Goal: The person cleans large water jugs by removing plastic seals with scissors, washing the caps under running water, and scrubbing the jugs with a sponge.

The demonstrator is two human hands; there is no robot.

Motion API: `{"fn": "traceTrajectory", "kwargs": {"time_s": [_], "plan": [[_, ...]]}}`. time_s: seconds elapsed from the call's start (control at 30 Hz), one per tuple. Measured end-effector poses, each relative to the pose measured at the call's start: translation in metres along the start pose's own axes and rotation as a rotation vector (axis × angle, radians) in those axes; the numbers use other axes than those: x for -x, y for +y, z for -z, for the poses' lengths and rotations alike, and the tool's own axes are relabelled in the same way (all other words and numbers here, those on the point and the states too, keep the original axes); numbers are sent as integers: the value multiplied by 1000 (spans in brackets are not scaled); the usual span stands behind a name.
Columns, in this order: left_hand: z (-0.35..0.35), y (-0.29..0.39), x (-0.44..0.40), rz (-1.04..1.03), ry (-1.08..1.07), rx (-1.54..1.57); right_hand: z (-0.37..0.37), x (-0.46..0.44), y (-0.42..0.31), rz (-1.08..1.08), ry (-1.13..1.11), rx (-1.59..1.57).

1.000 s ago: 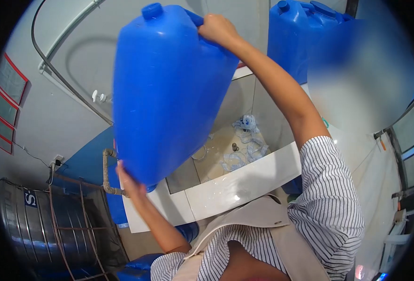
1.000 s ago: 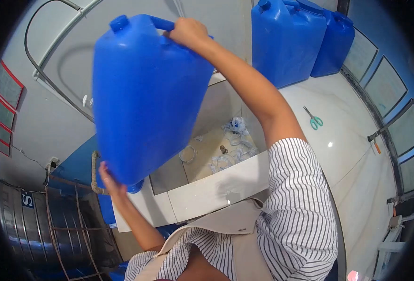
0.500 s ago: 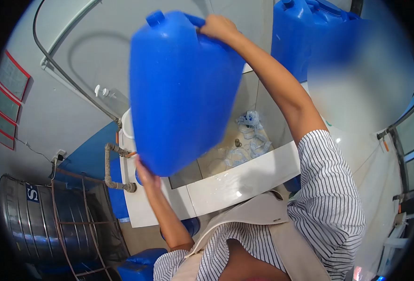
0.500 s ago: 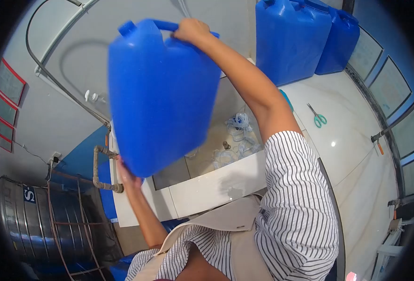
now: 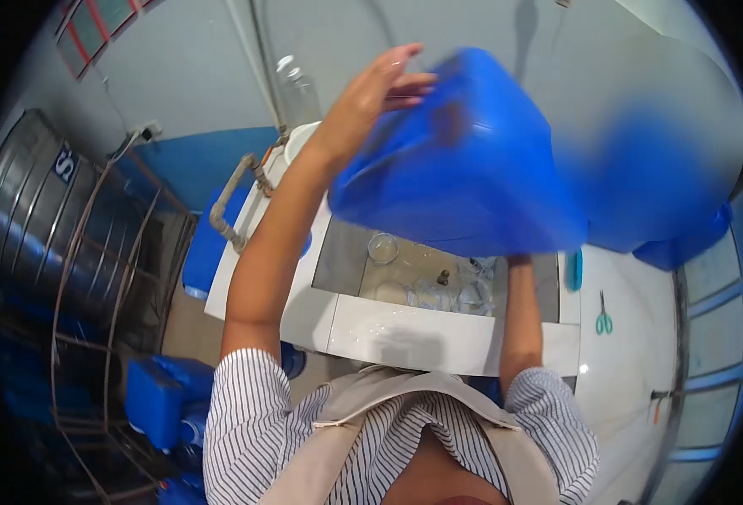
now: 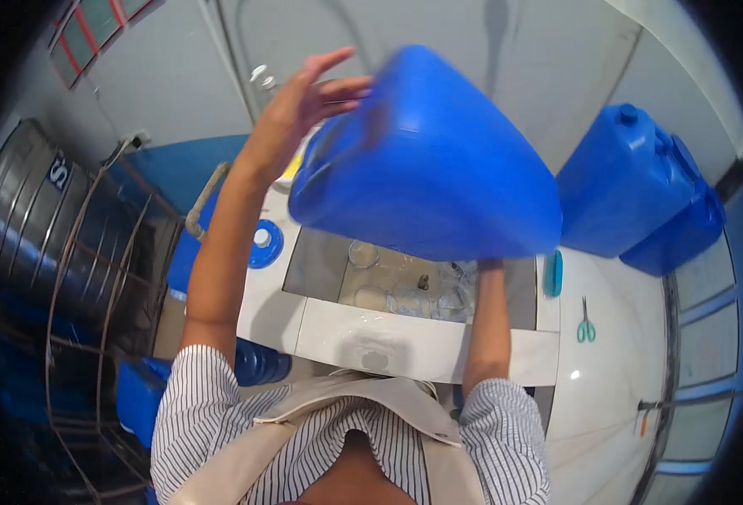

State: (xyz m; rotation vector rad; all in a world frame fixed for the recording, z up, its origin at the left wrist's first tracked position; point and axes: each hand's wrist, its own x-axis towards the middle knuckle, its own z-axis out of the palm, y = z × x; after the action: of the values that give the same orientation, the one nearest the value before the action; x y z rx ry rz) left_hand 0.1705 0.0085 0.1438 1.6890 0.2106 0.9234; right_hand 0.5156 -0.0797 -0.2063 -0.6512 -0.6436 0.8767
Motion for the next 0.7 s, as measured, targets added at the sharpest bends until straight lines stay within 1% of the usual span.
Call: {"fn": "traceTrajectory", "kwargs": {"time_s": [0.03,0.1,0.13,0.17,0.2,0.23,0.27,0.3,0.33,0.37,0.43,0.47,0.53,0.6,0.67,0.7], "plan": [[12,-6,-4,3,29,0,3,15,13,-3,4,-77],[38,-39,-7,-66,274,-229,8,35,32,-9,5,-158],[63,-63,2,44,504,-218,9,41,39,-18,4,-206],[99,-96,18,153,728,-206,8,43,44,-20,-5,-184],[140,-145,37,290,885,-153,6,44,48,-7,-15,-128],[126,-135,60,394,1009,-65,5,46,52,7,-21,-84],[178,-209,81,299,1023,-116,2,47,51,100,-51,367],[200,-246,97,411,1128,-161,0,47,53,143,-70,534],[207,-264,107,531,1233,-203,-4,48,56,189,-88,633],[205,-264,110,536,1235,-200,-3,49,63,10,-62,-263],[200,-266,121,542,1231,-57,3,55,73,-14,-78,-288],[209,-276,125,553,1233,-49,6,58,74,-31,-95,-315],[244,-298,127,521,1281,573,9,64,73,-57,-125,-370],[246,-270,119,307,1244,653,8,67,72,-65,-129,-396],[259,-240,115,297,1201,744,-2,66,66,-127,-66,-479],[269,-235,114,285,1253,810,-5,67,64,-126,-51,-473]]}}
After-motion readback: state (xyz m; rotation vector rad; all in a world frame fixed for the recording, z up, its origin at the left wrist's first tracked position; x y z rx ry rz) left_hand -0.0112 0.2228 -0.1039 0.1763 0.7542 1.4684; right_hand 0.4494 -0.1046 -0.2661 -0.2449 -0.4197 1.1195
